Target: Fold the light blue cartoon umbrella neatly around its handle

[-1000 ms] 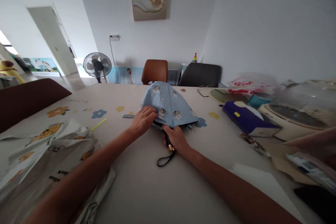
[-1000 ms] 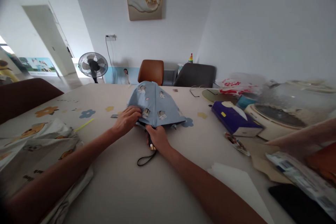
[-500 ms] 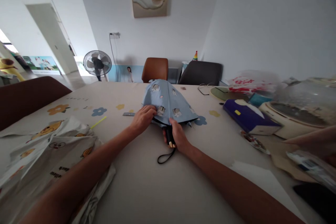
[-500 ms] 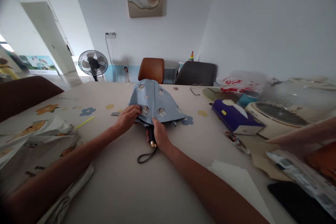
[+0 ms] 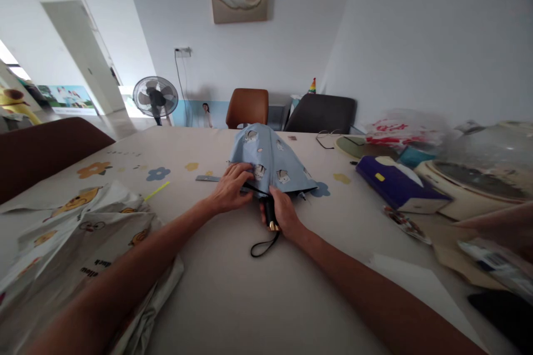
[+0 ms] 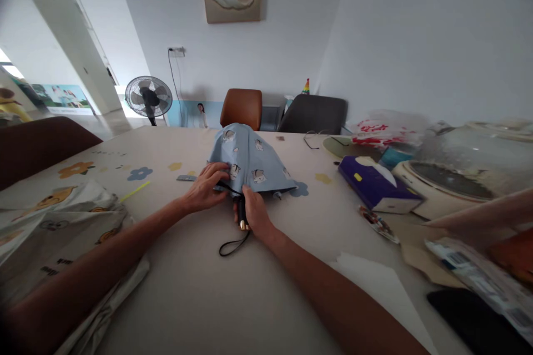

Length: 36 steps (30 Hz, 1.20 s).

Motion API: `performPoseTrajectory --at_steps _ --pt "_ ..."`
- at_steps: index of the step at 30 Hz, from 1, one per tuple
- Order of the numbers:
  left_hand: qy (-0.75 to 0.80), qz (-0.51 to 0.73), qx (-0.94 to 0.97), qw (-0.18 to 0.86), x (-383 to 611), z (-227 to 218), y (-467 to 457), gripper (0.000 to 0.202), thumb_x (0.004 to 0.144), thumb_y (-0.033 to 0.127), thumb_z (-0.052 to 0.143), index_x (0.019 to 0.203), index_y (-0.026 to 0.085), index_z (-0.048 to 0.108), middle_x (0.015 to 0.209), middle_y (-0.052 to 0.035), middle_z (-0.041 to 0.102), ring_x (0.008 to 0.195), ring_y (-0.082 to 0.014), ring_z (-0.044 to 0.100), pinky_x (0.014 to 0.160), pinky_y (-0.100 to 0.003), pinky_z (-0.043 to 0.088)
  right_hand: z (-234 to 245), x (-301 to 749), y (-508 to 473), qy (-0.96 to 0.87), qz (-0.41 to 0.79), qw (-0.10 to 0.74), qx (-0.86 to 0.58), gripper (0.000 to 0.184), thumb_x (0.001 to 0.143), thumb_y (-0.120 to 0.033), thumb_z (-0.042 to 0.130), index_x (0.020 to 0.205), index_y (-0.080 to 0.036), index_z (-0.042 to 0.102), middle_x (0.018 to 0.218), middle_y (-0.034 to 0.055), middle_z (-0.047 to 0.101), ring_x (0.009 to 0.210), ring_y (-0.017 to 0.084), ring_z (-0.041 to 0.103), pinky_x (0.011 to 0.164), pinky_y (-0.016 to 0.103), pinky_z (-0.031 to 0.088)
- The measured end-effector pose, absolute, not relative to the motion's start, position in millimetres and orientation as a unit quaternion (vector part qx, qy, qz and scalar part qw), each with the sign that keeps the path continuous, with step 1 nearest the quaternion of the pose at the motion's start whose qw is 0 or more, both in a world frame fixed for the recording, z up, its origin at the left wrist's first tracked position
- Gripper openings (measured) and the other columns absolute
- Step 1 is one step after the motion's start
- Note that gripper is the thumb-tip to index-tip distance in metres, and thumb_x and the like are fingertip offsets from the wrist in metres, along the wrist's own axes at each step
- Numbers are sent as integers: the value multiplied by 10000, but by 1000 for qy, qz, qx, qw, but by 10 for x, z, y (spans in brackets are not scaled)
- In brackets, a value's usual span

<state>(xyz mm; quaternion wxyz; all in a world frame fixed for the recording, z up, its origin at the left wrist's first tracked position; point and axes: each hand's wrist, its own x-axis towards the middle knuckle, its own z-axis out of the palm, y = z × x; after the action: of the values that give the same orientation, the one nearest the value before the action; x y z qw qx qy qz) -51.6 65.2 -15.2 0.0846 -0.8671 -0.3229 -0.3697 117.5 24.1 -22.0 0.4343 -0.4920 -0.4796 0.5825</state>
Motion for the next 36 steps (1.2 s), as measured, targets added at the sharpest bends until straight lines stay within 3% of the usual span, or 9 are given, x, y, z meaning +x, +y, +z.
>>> performPoseTrajectory --at_steps 3,9,16,24,32,36 --pt "-288 -350 -886 103 -522 -111 646 388 747 348 602 1096 195 529 1236 -105 490 1176 -230 412 985 -418 333 -232 1183 250 -480 584 435 -490 484 836 -507 308 572 -147 495 432 18 516 306 103 478 267 184 350" --pt "-234 -302 -910 163 -531 -66 642 358 834 336 509 1190 303 518 1318 -31 470 1272 -217 329 1014 -429 298 -285 1192 282 -466 613 426 -475 434 834 -475 271 639 -154 487 460 13 538 308 104 487 279 185 359" --pt "-226 -304 -913 150 -529 -60 616 336 841 316 501 1173 277 532 1272 -21 524 1286 -194 315 1018 -407 309 -289 1215 272 -462 648 412 -444 367 771 -432 320 589 -159 484 454 6 529 319 115 496 286 201 355" --pt "-225 -299 -917 141 -532 -40 600 274 847 316 487 1102 267 576 1233 -22 558 1274 -202 337 1001 -412 330 -237 1190 240 -587 522 360 -503 273 685 -275 520 444 -151 492 349 8 500 308 96 463 341 188 371" --pt "-209 -285 -926 134 -579 45 589 351 835 331 496 1175 247 517 1264 -34 532 1257 -206 368 1000 -395 331 -231 1152 263 -579 542 351 -498 278 706 -244 459 441 -159 481 335 -12 469 292 99 466 311 182 349" --pt "-252 -364 -891 105 -618 83 592 407 804 351 526 1183 208 491 1248 -77 535 1190 -190 445 973 -369 365 -243 1157 252 -562 535 346 -527 288 713 -266 450 448 -160 486 323 -1 472 268 100 439 297 190 340"
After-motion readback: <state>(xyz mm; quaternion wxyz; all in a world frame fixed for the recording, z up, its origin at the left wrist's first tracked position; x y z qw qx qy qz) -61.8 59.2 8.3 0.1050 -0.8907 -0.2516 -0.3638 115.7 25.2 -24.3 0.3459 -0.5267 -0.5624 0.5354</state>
